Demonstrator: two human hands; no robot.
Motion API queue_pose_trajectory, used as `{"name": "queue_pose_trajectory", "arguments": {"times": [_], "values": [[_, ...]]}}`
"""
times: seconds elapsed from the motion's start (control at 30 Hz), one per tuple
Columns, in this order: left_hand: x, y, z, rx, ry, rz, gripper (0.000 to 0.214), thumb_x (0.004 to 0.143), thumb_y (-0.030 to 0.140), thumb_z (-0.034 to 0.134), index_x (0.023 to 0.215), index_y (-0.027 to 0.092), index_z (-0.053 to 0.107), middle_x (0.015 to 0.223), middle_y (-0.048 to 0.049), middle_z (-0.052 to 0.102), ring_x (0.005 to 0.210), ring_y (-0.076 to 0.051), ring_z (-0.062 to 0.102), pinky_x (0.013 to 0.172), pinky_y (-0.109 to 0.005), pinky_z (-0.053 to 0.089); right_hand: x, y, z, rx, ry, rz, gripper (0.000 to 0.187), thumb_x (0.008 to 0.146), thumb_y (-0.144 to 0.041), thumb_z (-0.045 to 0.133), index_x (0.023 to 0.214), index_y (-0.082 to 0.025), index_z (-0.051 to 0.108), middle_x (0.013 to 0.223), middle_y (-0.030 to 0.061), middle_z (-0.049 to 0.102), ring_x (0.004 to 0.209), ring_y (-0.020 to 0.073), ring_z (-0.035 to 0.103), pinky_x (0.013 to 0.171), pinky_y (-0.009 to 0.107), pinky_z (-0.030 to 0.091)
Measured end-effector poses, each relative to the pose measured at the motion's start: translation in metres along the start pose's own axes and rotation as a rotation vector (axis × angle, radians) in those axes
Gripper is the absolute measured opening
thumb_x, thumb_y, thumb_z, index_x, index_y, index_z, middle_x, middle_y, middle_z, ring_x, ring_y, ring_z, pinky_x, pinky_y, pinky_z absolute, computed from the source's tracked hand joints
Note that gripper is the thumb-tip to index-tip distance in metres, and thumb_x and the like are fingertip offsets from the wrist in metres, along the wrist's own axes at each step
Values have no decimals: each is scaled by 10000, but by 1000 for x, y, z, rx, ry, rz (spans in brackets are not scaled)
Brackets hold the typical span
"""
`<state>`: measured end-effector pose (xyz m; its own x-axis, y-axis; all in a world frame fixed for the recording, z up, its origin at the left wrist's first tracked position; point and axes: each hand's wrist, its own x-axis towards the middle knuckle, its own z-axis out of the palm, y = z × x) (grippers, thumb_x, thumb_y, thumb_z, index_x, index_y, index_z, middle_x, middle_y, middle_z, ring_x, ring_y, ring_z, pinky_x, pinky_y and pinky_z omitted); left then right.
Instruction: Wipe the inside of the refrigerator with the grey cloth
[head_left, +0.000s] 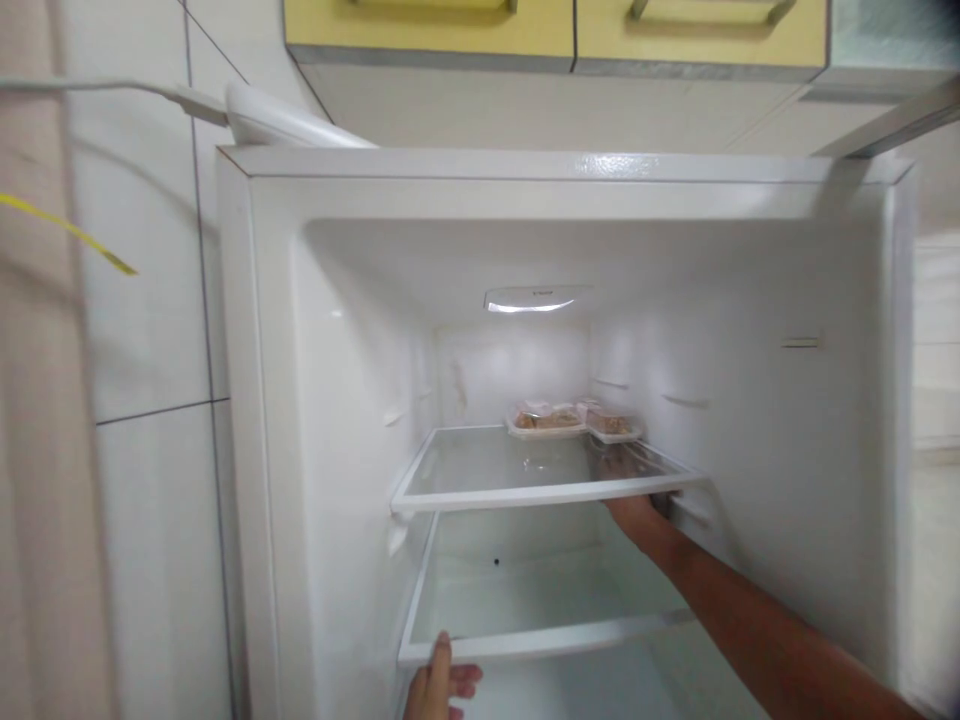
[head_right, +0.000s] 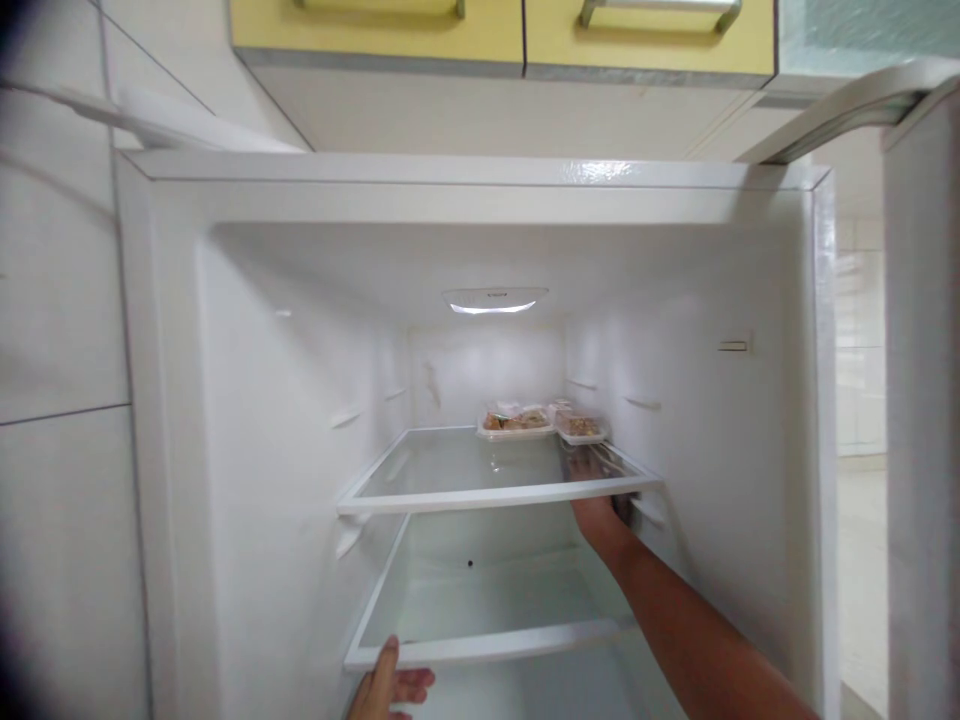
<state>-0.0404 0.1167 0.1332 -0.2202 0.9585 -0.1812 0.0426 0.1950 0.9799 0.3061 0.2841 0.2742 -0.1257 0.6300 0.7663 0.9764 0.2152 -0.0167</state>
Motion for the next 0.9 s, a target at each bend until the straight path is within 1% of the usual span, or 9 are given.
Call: {"name": "queue_pose_trajectory", "arguments": {"times": [0.13,0.3,0.37,0.43,0.53,0.6,0.67,0.73,0.9], "values": [[-4,10,5,64,6,-10,982,502,1022,327,718,167,758,974,-201,791,1016,-358,692,868,-452,534,-16,-7,-31,-151,-106,-44,455,766,49,408,1004,-113,760,976,187,765,1048,285,696,1013,464,513],[-17,30,12,115,55,-43,1042,409,1040,235,657,158,733,947,-236,765,1010,-365,679,870,-451,522,-68,-5,-82,-306,-160,-94,317,810,-34,501,904,-117,793,1101,198,758,1230,328,616,1123,500,418],[-24,36,13,119,55,-26,1034,432,1035,225,659,158,722,936,-233,757,989,-355,676,848,-449,518,-96,0,-99,-389,-99,-109,317,816,-56,519,926,-143,803,1182,178,746,1288,329,577,1163,510,371],[-27,38,14,115,35,-7,1006,467,1029,239,668,165,715,921,-214,755,972,-344,673,834,-447,513,-126,7,-109,-436,6,-112,346,794,-61,537,966,-188,808,1256,140,730,1300,320,563,1165,502,368],[-28,38,14,108,31,3,990,470,1034,240,651,179,705,881,-195,753,961,-343,668,833,-451,508,-166,17,-114,-422,130,-100,395,735,-62,552,965,-249,813,1209,98,756,1244,326,585,1133,511,402],[-28,38,15,101,38,1,998,446,1044,235,634,183,704,884,-198,753,961,-348,667,828,-453,508,-181,20,-111,-416,168,-91,423,718,-74,552,998,-260,808,1202,99,757,1225,337,587,1117,527,415],[-28,38,16,94,43,-3,1007,438,1045,240,633,176,709,905,-209,755,967,-350,667,827,-450,508,-183,18,-106,-430,170,-72,433,743,-89,543,1050,-261,796,1220,104,749,1227,338,581,1111,534,420],[-29,39,17,89,45,2,1011,449,1039,256,652,166,721,928,-216,757,980,-348,667,842,-445,508,-171,11,-98,-462,145,-66,427,791,-103,529,1112,-240,776,1263,116,728,1244,335,569,1117,533,415],[-25,31,13,74,21,4,1043,461,1039,291,719,139,750,1005,-229,767,1012,-353,666,883,-449,512,-110,-2,-64,-505,90,-119,407,864,-91,489,1186,-165,728,1300,155,691,1232,317,566,1120,505,405]]}}
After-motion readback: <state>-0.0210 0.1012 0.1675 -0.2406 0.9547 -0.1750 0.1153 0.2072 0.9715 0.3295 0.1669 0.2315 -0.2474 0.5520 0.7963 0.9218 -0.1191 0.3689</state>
